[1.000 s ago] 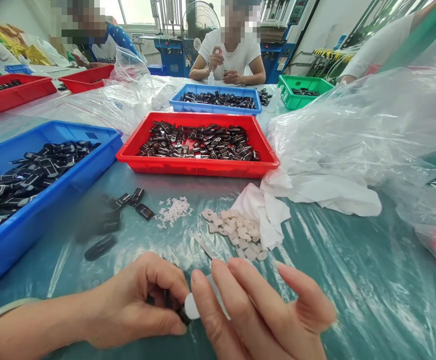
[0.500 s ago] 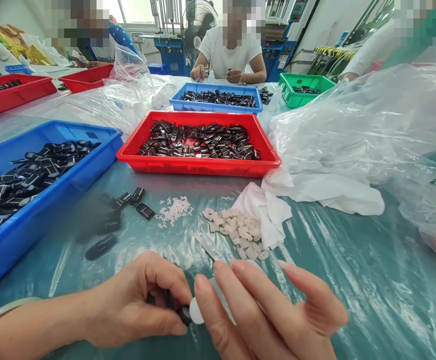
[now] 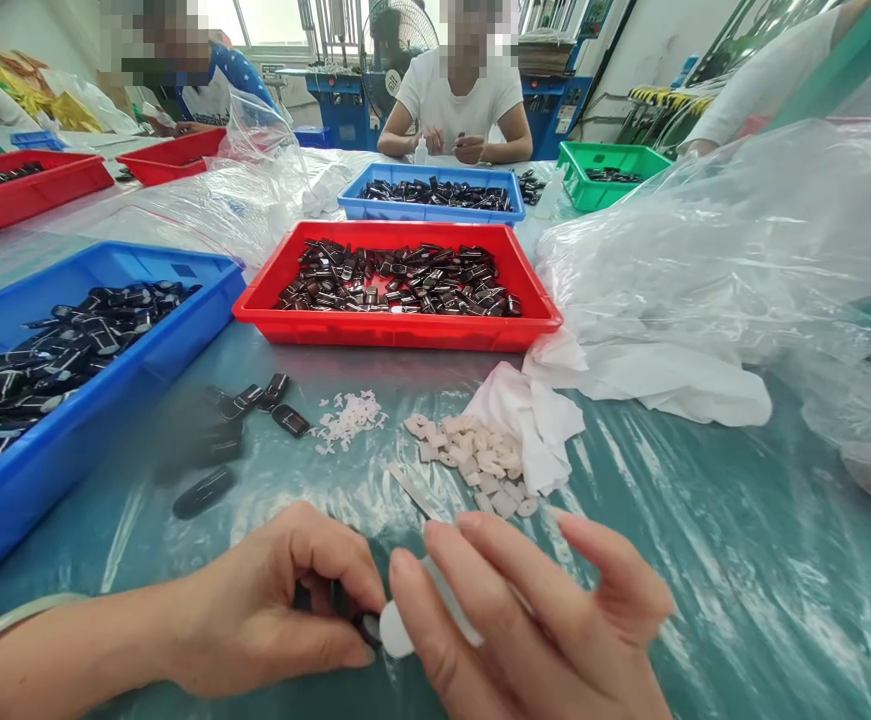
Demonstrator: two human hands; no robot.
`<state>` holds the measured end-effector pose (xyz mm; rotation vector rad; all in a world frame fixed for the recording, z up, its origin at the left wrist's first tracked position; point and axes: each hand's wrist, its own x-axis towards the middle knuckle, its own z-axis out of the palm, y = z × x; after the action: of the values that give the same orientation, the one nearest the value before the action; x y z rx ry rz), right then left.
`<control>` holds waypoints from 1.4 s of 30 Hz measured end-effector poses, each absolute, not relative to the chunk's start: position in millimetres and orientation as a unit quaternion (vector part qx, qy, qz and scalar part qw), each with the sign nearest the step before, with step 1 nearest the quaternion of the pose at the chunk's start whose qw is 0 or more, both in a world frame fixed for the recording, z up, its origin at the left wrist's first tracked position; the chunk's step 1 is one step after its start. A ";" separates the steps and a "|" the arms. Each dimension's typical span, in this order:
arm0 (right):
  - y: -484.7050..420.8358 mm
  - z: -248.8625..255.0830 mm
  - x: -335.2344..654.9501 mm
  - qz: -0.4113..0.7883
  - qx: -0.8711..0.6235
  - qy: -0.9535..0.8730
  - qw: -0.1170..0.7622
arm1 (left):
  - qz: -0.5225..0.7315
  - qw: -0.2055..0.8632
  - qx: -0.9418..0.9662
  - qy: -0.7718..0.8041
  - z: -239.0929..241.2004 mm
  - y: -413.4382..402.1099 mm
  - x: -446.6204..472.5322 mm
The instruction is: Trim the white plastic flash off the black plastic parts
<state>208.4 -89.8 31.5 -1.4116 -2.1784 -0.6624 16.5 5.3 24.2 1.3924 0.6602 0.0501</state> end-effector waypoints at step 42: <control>-70.0 28.4 213.4 -0.105 -0.513 -0.800 0.294 | -0.033 0.804 0.506 0.311 23.5 6.5 13.6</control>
<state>213.4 -70.0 28.4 -1.3652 -2.1301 -0.2792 13.6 6.5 23.5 1.0835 0.6652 -0.0700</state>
